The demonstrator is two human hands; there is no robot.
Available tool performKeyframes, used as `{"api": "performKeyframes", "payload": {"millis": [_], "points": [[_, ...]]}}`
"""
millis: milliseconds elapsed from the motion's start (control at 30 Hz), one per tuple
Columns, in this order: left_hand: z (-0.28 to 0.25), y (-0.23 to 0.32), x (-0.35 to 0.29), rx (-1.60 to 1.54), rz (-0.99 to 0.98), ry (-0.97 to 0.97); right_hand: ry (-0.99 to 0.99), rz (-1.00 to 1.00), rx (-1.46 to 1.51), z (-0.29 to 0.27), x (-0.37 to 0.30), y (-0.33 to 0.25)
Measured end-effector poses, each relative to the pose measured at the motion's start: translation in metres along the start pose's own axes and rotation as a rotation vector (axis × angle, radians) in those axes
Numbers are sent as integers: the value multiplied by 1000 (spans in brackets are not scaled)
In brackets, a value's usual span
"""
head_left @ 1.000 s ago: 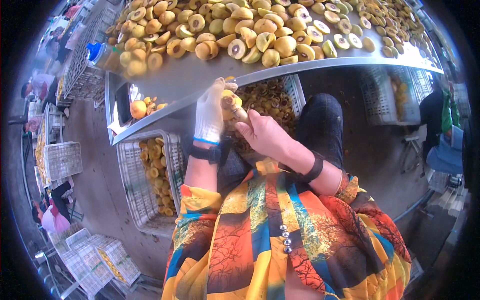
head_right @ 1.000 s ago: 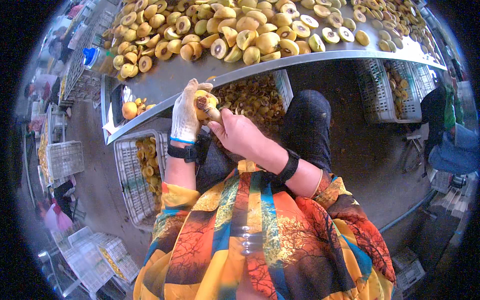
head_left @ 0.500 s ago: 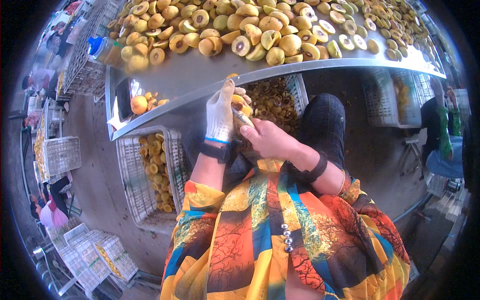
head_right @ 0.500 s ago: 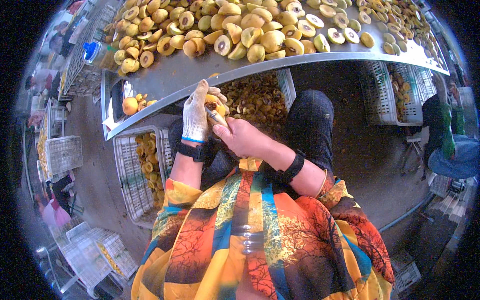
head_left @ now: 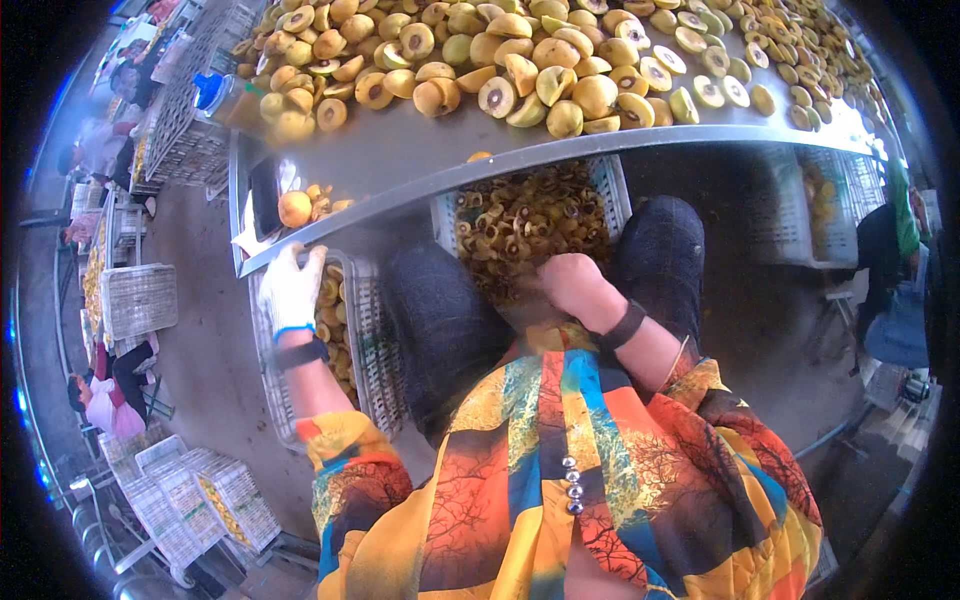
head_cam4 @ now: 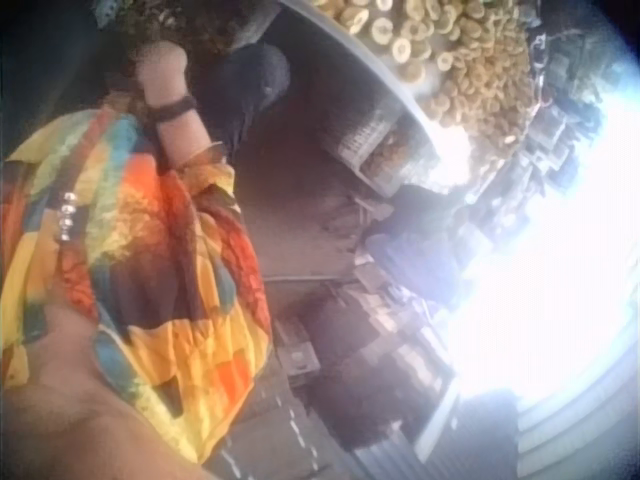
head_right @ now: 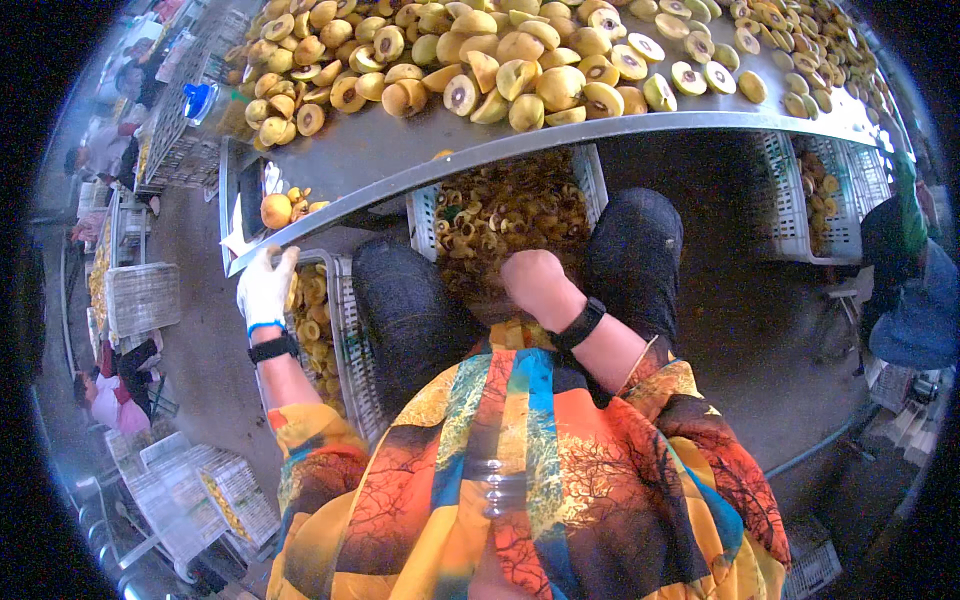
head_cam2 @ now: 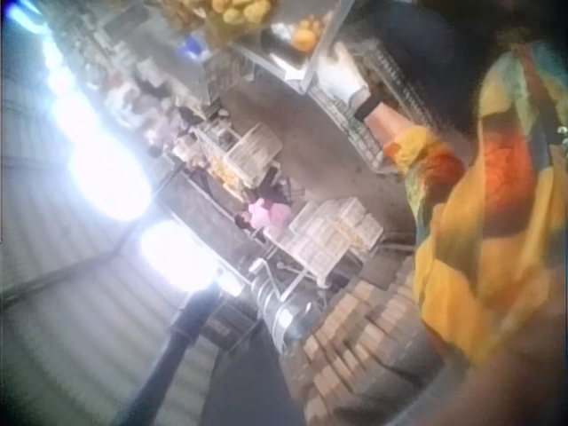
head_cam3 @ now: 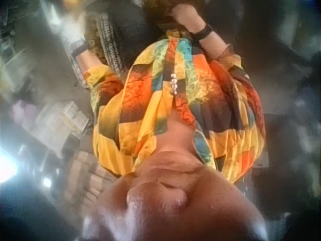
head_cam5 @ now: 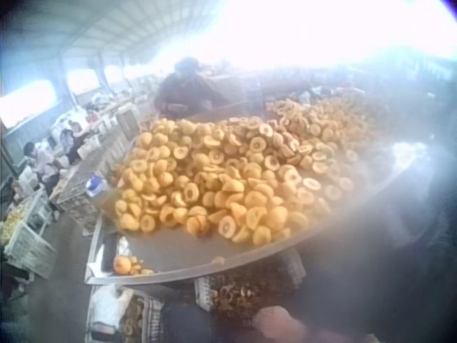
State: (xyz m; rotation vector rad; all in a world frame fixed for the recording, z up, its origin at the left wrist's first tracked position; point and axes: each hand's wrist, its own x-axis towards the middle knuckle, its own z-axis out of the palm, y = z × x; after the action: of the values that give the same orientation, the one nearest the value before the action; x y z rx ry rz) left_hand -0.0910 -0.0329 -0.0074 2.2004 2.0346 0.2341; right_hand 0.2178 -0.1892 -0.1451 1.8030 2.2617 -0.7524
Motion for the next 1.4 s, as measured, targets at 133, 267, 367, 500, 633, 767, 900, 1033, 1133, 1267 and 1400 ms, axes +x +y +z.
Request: {"api": "performKeyframes", "payload": {"millis": [133,267,367,500,633,767,900,1033,1133,1267,1400], "points": [[16,50,63,2,304,49,197,-63,140,-30,-6,-15],[49,136,131,-76,429,-138,308,-50,193,-41,-12,-13],[93,168,160,-8,334,-198,368,-16,240,-39,-24,-3],[101,165,165,-179,227,-210,404,74,413,-59,-29,-6],[115,127,157,-816,142,-205,591,144,650,-71,-9,-10],[76,122,80,-1461,-55,-437,693,155,741,-101,13,-23],[59,134,45,-1448,-68,-287,762,247,941,-134,47,-37],[62,143,27,-1410,63,-111,537,250,1228,-169,71,-39],[60,142,18,-1594,86,-97,498,173,1316,-167,98,-31],[50,132,11,-1911,-18,-154,363,126,1605,-173,107,-37],[98,79,28,-2248,-52,-440,156,82,1989,-175,109,-39]]}}
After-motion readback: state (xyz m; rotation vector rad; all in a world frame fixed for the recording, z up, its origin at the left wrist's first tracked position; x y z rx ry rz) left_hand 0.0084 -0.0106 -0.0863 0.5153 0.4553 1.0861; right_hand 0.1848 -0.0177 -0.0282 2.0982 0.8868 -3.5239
